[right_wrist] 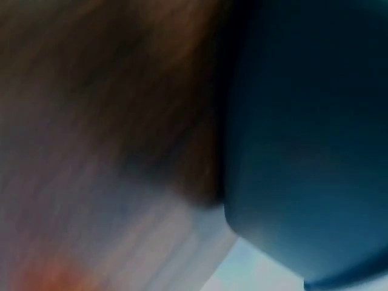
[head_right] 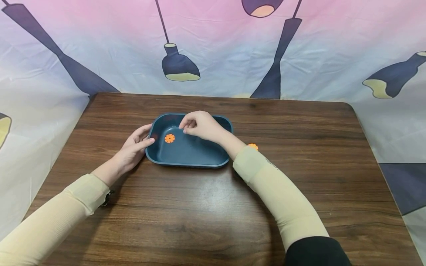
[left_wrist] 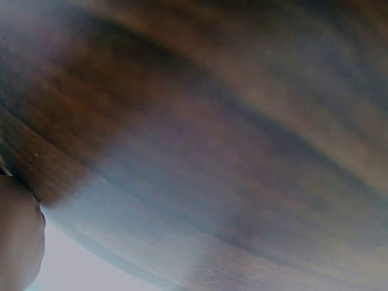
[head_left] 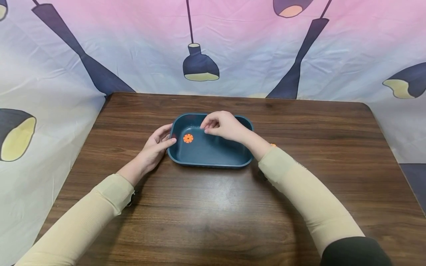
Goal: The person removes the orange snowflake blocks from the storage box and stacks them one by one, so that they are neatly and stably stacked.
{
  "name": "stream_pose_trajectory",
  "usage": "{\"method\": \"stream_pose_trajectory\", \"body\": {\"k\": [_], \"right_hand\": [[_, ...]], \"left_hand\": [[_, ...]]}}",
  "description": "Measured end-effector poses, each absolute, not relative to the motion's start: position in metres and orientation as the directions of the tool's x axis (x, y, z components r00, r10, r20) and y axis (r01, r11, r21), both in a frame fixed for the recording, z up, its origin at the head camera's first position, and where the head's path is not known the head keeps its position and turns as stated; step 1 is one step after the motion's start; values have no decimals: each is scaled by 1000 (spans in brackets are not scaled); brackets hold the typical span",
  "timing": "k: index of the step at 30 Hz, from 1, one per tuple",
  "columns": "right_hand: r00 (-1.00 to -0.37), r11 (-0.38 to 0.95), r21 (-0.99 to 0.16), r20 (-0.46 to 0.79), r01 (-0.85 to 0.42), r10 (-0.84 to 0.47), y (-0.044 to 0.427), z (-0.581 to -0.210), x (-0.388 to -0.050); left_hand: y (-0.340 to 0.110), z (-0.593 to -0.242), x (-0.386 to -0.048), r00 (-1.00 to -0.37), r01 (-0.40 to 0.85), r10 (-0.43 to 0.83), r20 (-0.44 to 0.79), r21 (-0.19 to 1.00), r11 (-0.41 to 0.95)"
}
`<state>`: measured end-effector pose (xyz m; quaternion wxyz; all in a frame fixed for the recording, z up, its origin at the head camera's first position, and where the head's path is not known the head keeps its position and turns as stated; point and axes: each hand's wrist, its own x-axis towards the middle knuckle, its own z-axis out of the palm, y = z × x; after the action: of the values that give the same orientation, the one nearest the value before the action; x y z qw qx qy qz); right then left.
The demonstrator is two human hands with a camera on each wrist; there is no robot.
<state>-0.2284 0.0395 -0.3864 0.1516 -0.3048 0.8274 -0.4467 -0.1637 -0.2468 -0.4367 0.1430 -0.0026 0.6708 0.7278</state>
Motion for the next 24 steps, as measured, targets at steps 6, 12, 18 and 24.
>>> {"method": "stream_pose_trajectory", "body": {"k": [6, 12, 18, 24], "right_hand": [[-760, 414, -832, 14, -369, -650, 24, -393, -228], [-768, 418, -835, 8, -358, -641, 12, -400, -225], [-772, 438, -821, 5, -366, -636, 2, -405, -220], [-772, 454, -795, 27, -402, -636, -6, -411, -219]], "left_hand": [[-246, -438, -164, -959, -206, 209, -190, 977, -57], [-246, -437, -164, -958, -211, 211, -193, 975, -65], [-246, -437, -164, -958, -213, 214, -193, 974, -78], [-247, -436, -163, -957, -216, 215, -197, 974, -69]]}}
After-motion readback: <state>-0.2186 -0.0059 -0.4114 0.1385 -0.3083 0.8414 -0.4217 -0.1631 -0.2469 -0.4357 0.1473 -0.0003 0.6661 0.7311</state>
